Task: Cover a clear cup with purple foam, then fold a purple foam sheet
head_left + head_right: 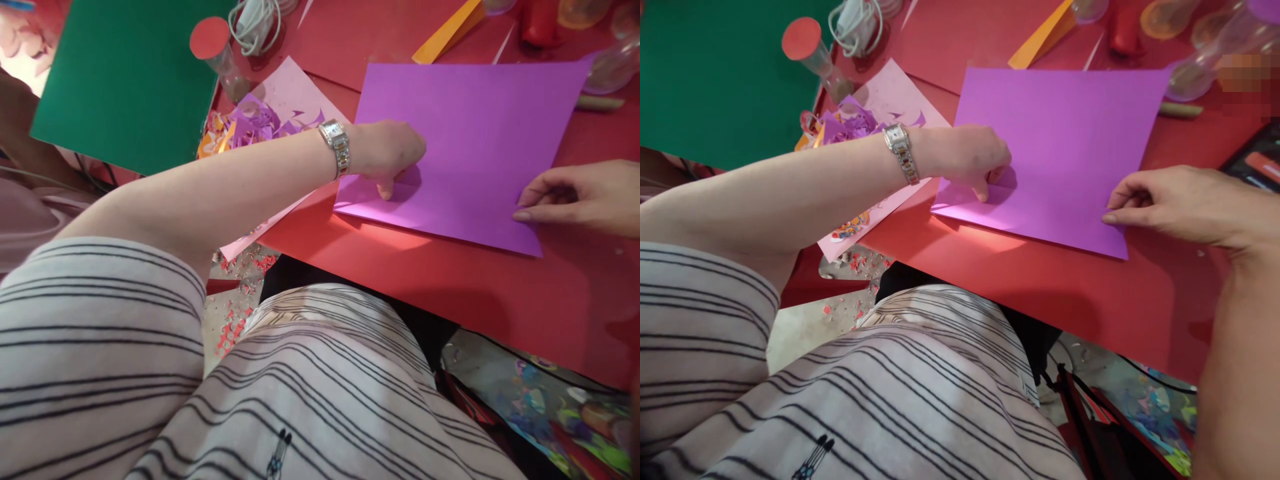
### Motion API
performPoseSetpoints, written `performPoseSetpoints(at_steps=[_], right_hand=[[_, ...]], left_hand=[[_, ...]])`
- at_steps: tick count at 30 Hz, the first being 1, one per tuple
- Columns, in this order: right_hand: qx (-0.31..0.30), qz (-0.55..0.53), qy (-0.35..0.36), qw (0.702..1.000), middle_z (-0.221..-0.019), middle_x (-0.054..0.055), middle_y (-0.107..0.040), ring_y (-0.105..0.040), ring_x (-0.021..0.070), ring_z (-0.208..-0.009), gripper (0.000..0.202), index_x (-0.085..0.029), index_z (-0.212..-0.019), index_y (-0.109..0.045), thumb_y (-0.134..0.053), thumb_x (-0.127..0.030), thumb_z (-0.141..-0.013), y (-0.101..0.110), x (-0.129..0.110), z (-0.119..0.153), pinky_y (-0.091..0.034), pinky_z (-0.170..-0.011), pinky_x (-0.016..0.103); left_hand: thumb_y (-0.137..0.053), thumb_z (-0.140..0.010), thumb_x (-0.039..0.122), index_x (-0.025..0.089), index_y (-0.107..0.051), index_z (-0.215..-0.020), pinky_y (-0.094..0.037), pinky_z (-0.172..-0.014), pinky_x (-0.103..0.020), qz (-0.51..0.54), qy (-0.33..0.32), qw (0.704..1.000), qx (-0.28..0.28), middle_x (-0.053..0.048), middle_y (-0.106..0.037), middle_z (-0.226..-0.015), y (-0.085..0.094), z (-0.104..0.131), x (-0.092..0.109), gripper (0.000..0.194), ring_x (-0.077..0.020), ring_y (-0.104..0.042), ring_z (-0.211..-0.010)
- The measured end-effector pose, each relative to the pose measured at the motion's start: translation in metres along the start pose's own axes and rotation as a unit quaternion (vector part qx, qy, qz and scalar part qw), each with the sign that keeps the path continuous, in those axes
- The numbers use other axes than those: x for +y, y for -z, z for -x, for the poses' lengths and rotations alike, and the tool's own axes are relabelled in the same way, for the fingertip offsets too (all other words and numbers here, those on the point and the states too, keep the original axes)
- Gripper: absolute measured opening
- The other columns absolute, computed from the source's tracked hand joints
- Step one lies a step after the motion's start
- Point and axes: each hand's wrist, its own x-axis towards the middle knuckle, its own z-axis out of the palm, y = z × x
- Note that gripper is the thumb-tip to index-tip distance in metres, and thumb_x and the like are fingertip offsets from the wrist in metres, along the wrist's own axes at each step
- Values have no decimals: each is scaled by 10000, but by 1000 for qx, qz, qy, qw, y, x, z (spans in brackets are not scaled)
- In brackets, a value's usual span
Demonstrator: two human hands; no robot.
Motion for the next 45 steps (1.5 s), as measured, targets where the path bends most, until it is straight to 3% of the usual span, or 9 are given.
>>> performPoseSetpoints(at_steps=[3,6,13,16,19,24,30,39,45], right_hand=[[7,-5,2,1000,-746,75,-706,-618,248,-683,742,-278,-678,-595,-498,-980,-460,0,3,1,-468,-692,438],[14,-7,12,1000,-776,73,-713,-624,246,-701,605,-270,-705,-613,-590,-860,-573,1,0,4,-471,-701,429],[16,-8,-25,1000,-808,47,-682,-588,180,-704,131,-216,-774,-600,-663,-323,-733,3,-14,11,-448,-696,337],[40,-14,-13,999,-834,50,-675,-572,165,-704,129,-203,-808,-594,-645,-311,-757,1,-18,15,-432,-675,313],[60,-25,-2,998,-838,48,-674,-568,158,-709,115,-200,-811,-592,-637,-292,-760,-1,-19,19,-425,-668,304],[97,-50,20,994,-776,7,-674,-602,177,-689,163,-231,-775,-604,-678,-366,-722,-7,-7,14,-451,-651,319],[105,-63,31,992,-751,3,-678,-611,200,-707,204,-255,-760,-639,-720,-437,-713,-11,2,10,-455,-645,335],[95,-51,-2,994,-912,57,-668,-573,173,-790,106,-203,-854,-576,-622,-278,-795,-5,-19,29,-418,-728,316],[251,-42,104,962,-896,80,-645,-594,245,-859,57,-224,-830,-620,-586,-232,-785,-32,-10,31,-480,-824,414]], left_hand=[[-707,-830,187,95,-729,-1072,-448,-903,-341,-68,9,996,-57,-99,-743,-1010,5,4,2,260,-204,-606,-931],[-681,-846,194,106,-706,-1131,-456,-891,-348,-80,1,995,-56,-111,-733,-1091,9,9,4,300,-229,-613,-963],[-678,-849,199,102,-641,-1228,-439,-860,-321,-84,25,994,-61,-126,-703,-1114,7,13,7,393,-247,-617,-1007],[-547,-884,115,89,-514,-1363,-433,-813,-301,-86,6,996,-34,-159,-640,-1188,5,20,12,481,-259,-636,-1014],[-393,-914,80,204,-399,-1468,-435,-790,-283,-110,-61,992,-4,-136,-599,-1227,4,31,19,568,-213,-645,-970],[-444,-892,143,365,-190,-1558,-463,-752,-292,-171,-152,973,-16,-117,-581,-1245,-2,43,30,747,-205,-624,-935],[-418,-892,110,411,-187,-1553,-472,-755,-342,-203,-155,966,-26,-123,-570,-1270,-14,36,31,762,-250,-592,-987],[-405,-904,100,427,-233,-1544,-461,-782,-384,-191,-148,970,-39,-139,-548,-1307,-17,28,30,739,-281,-586,-1018],[-409,-899,88,434,-167,-1558,-463,-780,-383,-207,-145,967,-46,-136,-534,-1321,-16,30,33,782,-281,-578,-1035]])
